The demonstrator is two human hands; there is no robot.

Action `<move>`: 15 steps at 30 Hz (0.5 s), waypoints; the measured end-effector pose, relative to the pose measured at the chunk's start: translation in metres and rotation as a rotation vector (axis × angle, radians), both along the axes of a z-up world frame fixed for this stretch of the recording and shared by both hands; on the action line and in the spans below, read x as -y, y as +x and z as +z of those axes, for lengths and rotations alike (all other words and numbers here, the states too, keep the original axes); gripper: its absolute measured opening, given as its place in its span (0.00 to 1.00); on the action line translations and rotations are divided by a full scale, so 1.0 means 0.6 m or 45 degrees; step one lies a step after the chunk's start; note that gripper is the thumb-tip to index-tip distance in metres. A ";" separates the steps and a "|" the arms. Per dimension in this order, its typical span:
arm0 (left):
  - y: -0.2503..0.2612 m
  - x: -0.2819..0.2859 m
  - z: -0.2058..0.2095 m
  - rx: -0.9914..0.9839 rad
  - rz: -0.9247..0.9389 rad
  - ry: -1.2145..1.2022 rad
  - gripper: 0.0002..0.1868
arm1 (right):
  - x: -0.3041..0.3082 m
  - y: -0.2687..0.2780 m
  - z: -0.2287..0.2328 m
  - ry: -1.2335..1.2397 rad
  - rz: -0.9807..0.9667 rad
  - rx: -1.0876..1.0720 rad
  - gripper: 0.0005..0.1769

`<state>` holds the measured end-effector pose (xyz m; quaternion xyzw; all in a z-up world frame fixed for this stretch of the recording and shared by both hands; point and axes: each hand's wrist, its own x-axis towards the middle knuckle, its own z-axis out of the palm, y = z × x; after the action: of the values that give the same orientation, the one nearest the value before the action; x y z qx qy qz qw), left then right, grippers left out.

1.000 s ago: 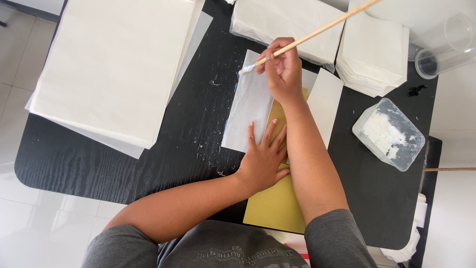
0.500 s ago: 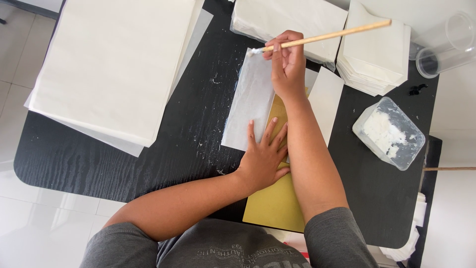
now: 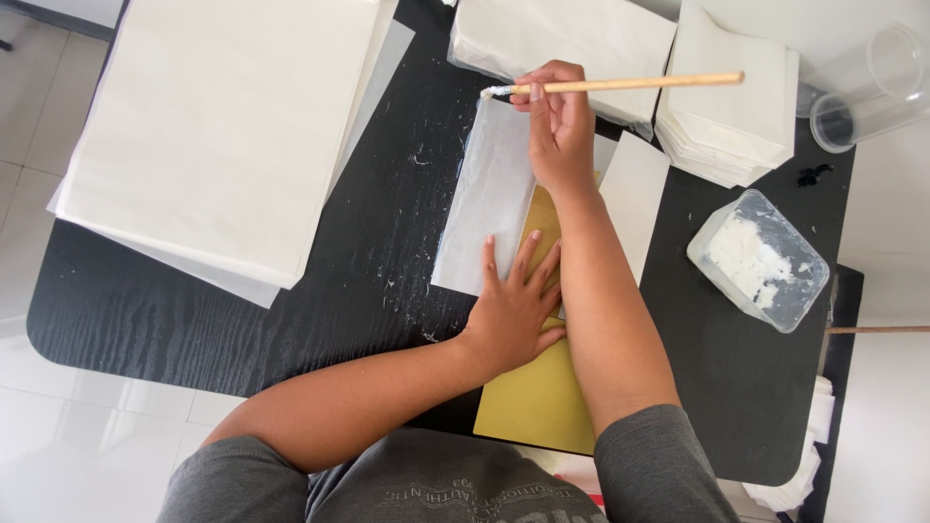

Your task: Applying adhesive with a brush and folding paper sheets to assemble a product

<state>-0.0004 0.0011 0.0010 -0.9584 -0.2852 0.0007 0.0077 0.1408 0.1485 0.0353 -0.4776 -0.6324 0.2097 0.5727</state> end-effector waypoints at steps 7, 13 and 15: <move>0.000 -0.001 0.003 0.000 0.006 0.014 0.44 | 0.006 0.000 0.002 0.083 0.027 -0.190 0.05; -0.002 -0.001 0.003 -0.001 0.010 0.016 0.44 | 0.001 0.003 -0.007 -0.025 0.008 0.005 0.04; -0.002 0.000 0.001 0.033 0.013 0.024 0.44 | -0.001 0.005 -0.011 0.004 -0.013 0.001 0.03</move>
<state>-0.0015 0.0013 0.0018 -0.9568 -0.2900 -0.0145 0.0131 0.1441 0.1489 0.0286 -0.4799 -0.6304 0.2056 0.5744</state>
